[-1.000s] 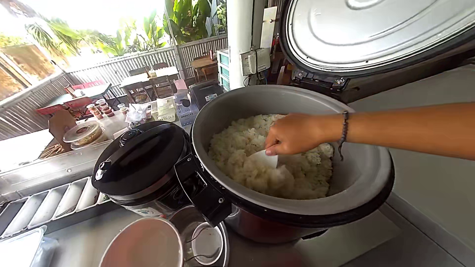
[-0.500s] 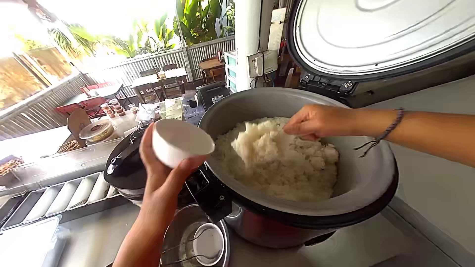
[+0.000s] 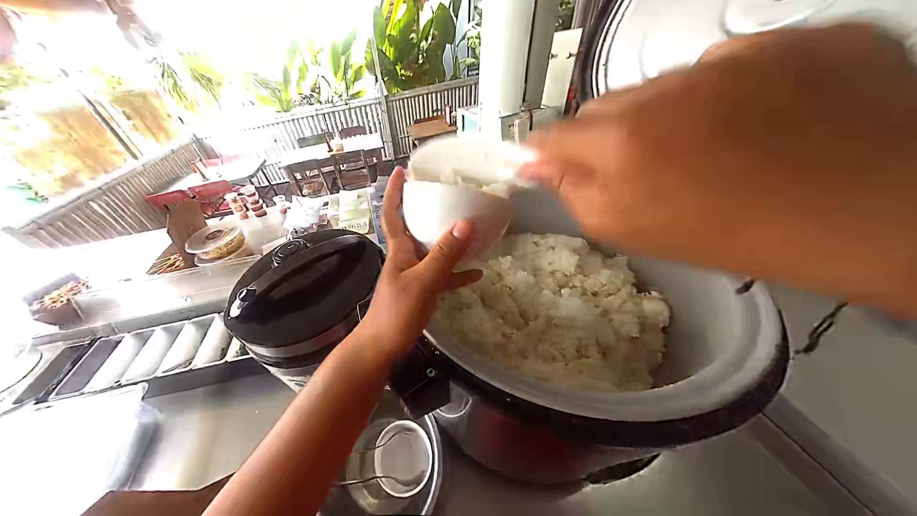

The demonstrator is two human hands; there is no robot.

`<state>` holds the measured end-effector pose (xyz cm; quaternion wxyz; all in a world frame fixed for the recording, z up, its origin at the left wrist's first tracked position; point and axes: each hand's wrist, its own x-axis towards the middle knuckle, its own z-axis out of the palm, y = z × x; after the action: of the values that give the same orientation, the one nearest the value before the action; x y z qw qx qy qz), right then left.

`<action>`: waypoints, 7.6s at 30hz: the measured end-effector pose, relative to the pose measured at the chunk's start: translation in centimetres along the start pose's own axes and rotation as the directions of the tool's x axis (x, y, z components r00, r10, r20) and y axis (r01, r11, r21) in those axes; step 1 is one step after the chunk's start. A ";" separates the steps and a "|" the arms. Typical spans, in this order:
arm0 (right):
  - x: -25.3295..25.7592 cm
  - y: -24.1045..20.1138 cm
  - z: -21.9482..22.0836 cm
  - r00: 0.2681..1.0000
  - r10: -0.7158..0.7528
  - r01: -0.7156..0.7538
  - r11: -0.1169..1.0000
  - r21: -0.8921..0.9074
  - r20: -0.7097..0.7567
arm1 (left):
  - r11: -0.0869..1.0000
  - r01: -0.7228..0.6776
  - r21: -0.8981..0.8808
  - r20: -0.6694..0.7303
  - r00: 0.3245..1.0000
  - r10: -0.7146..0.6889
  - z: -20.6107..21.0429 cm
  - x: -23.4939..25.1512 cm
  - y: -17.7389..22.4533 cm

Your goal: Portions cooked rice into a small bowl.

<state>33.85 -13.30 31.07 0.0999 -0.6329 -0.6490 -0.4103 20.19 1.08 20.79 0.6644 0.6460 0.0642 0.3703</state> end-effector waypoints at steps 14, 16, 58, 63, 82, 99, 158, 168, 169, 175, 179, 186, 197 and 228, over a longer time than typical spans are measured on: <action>0.6 1.3 13.2 0.518 -0.055 -0.161 0.974 0.160 0.854 | 0.988 -0.086 -0.126 -0.030 0.996 0.083 -3.0 -1.1 -0.3; 0.7 -0.1 14.4 0.440 -0.078 -0.212 0.959 0.188 0.894 | 0.987 -0.109 -0.122 -0.031 0.994 0.106 -3.4 -1.3 -0.3; -2.8 2.2 1.3 0.867 0.424 -0.470 0.870 0.149 0.262 | 0.989 0.070 0.131 0.126 0.988 -0.087 1.0 2.6 0.6; -3.1 3.2 1.8 0.803 0.460 -0.575 0.766 0.289 0.380 | 1.000 0.020 0.008 0.118 0.993 -0.021 1.5 2.9 0.3; -4.5 6.9 2.2 0.764 0.322 -0.586 -0.015 0.810 0.558 | 0.993 -0.022 -0.115 0.177 0.983 0.042 0.3 3.9 -0.7; -5.1 7.4 2.7 0.808 0.550 -0.589 0.736 0.333 0.211 | 0.989 -0.146 0.017 0.329 0.935 0.133 -1.3 3.9 -1.2; -8.3 -1.9 2.9 0.930 0.366 -0.365 0.909 0.201 0.031 | 0.901 -0.076 0.427 0.144 0.990 0.015 0.7 -0.5 -0.4; -10.5 0.7 3.0 0.919 0.394 -0.368 0.859 0.357 -0.001 | 0.921 -0.063 0.384 0.066 0.997 0.040 3.5 0.5 -1.2; -10.7 1.8 2.5 0.910 0.414 -0.383 0.833 0.400 0.010 | 0.925 -0.051 0.375 0.059 0.998 0.031 3.7 0.5 -1.3; -12.0 7.4 0.1 0.970 0.221 -0.191 0.952 0.241 -0.105 | 0.911 -0.072 0.407 0.003 0.997 0.078 4.2 0.2 -0.7; -12.6 9.4 -0.6 0.997 0.004 0.009 0.985 0.171 -0.077 | 0.908 -0.115 0.402 -0.069 0.986 0.155 4.5 -0.3 0.0; -11.3 12.1 -1.8 0.962 0.153 -0.210 0.944 0.255 0.226 | 0.927 -0.150 0.343 -0.118 0.972 0.201 5.4 -2.1 -0.6; -12.7 5.1 -1.1 0.960 0.057 -0.264 0.507 0.820 0.274 | 0.852 -0.494 0.174 0.063 0.869 0.491 6.7 -10.6 -3.8; -19.6 -24.3 5.0 0.699 -0.110 -0.658 0.290 0.695 0.707 | 0.962 -0.087 0.260 -0.549 0.806 0.221 -5.3 -40.8 -12.8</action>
<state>17.40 -21.17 5.23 0.2874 -0.6656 -0.6191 0.3017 -6.80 -16.68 -7.65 0.5053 0.5776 0.2490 0.5908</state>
